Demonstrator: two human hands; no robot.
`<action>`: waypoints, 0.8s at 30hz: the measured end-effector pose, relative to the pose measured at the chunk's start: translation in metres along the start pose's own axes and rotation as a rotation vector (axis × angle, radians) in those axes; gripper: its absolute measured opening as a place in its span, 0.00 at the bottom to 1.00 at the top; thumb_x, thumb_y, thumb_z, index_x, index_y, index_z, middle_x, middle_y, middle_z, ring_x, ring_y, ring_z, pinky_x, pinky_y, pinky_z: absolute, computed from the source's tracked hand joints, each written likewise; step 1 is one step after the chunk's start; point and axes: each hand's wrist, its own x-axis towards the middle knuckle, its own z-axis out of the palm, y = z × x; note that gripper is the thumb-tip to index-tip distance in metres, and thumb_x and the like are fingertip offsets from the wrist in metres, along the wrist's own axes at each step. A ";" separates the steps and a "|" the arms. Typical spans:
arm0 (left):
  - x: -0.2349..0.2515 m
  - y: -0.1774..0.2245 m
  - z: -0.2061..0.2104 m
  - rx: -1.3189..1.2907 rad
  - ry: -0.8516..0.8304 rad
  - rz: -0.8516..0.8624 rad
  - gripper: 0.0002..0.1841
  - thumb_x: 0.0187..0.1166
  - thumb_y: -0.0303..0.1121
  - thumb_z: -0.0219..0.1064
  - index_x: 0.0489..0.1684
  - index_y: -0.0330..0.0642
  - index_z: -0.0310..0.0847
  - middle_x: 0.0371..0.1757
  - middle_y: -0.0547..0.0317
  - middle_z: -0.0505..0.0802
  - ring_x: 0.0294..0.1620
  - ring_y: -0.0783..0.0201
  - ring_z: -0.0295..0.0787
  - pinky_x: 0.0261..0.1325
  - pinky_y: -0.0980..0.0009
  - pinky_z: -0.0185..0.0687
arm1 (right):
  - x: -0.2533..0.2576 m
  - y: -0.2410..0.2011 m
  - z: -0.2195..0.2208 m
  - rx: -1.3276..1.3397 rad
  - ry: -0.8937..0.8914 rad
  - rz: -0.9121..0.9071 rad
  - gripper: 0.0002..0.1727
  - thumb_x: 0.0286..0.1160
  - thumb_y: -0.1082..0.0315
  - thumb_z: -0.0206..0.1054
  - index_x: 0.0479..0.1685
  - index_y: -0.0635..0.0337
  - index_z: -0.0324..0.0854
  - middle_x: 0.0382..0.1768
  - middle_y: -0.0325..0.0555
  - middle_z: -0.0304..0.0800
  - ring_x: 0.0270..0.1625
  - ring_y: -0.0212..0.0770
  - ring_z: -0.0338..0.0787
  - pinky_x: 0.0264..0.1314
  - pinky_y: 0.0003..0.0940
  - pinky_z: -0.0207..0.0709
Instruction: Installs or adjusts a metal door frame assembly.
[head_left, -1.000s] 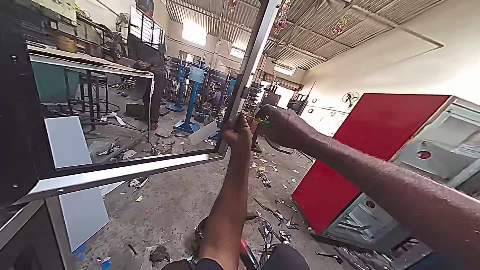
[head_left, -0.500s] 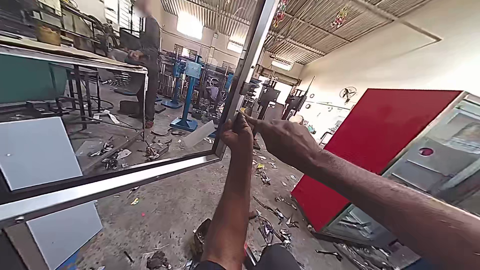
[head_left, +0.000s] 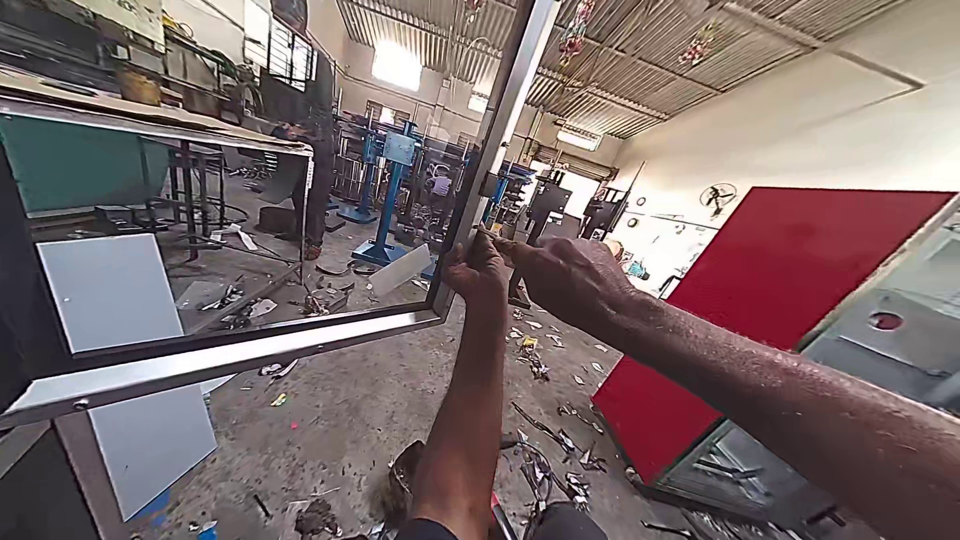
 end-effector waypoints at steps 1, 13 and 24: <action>0.000 0.000 0.001 -0.004 0.017 -0.017 0.13 0.82 0.32 0.53 0.61 0.41 0.69 0.59 0.48 0.85 0.62 0.55 0.87 0.70 0.61 0.84 | 0.002 -0.001 -0.002 0.079 -0.023 0.045 0.13 0.85 0.63 0.59 0.59 0.42 0.85 0.26 0.47 0.87 0.29 0.54 0.90 0.24 0.54 0.78; -0.007 -0.011 0.013 0.000 0.150 -0.024 0.13 0.81 0.37 0.51 0.55 0.41 0.71 0.52 0.46 0.87 0.55 0.50 0.91 0.59 0.53 0.89 | -0.014 0.024 0.000 0.051 0.043 0.032 0.27 0.90 0.59 0.51 0.87 0.27 0.68 0.36 0.53 0.89 0.34 0.58 0.91 0.30 0.56 0.80; -0.021 -0.066 0.107 -0.038 -0.106 -0.091 0.26 0.89 0.47 0.48 0.81 0.45 0.58 0.75 0.46 0.78 0.79 0.50 0.77 0.82 0.54 0.74 | -0.014 0.069 -0.034 0.063 0.446 0.091 0.16 0.85 0.57 0.62 0.65 0.38 0.88 0.37 0.50 0.89 0.28 0.55 0.89 0.22 0.53 0.76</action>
